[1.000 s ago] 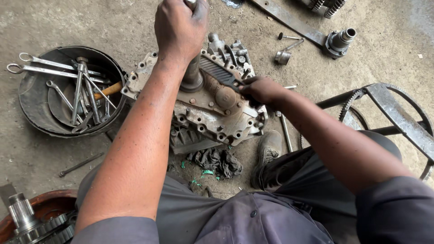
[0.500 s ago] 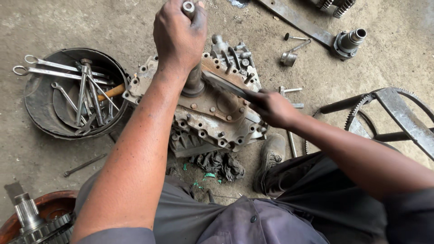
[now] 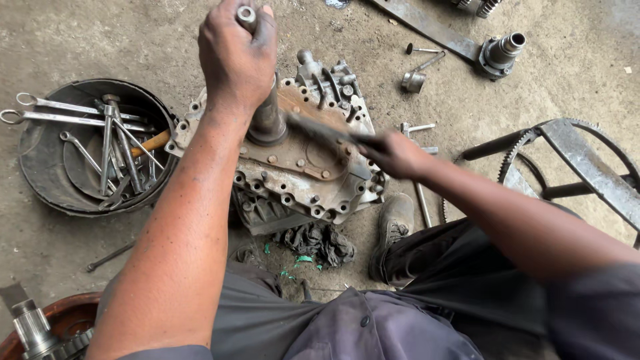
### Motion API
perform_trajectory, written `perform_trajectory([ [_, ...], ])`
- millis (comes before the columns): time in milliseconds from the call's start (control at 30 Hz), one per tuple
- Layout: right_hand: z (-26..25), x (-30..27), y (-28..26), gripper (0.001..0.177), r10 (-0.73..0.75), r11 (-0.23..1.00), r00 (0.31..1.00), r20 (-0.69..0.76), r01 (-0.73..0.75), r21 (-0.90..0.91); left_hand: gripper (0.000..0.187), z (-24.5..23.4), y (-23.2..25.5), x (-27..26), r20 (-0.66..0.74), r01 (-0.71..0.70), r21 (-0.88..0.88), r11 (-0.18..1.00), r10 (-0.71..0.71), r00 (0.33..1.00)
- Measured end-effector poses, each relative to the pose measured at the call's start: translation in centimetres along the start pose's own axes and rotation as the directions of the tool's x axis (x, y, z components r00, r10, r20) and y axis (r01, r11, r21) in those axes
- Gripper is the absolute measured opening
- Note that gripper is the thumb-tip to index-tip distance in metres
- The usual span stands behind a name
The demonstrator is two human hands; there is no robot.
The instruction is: The person cleans the surfaces of a metal transmission casing using a wire brush and a metal file while seated.
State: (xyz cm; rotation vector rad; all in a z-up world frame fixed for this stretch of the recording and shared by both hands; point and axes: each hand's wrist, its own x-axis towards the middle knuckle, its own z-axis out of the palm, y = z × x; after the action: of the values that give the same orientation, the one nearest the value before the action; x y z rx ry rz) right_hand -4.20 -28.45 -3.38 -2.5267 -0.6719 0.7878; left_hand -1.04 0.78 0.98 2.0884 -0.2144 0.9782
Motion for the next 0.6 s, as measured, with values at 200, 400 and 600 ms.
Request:
perform_trajectory([
  [200,2.0,5.2,-3.7,0.045,0.089,0.984,0.987,-0.133,-0.107,-0.140,0.029,-0.3,0.6,0.1,-0.003,0.019,0.016,1.000,-0.019,1.000],
  [400,4.4,9.8,-4.1,0.043,-0.169,0.983,0.915,-0.365,0.127,-0.135,0.024,-0.3,0.3,0.0,-0.014,-0.013,-0.005,1.000,0.013,1.000],
  [600,3.2,-2.4,-1.7,0.053,0.116,0.969,0.990,-0.085,-0.132,-0.211,0.024,0.1,-0.5,0.2,0.022,0.006,0.040,0.999,-0.007,1.000],
])
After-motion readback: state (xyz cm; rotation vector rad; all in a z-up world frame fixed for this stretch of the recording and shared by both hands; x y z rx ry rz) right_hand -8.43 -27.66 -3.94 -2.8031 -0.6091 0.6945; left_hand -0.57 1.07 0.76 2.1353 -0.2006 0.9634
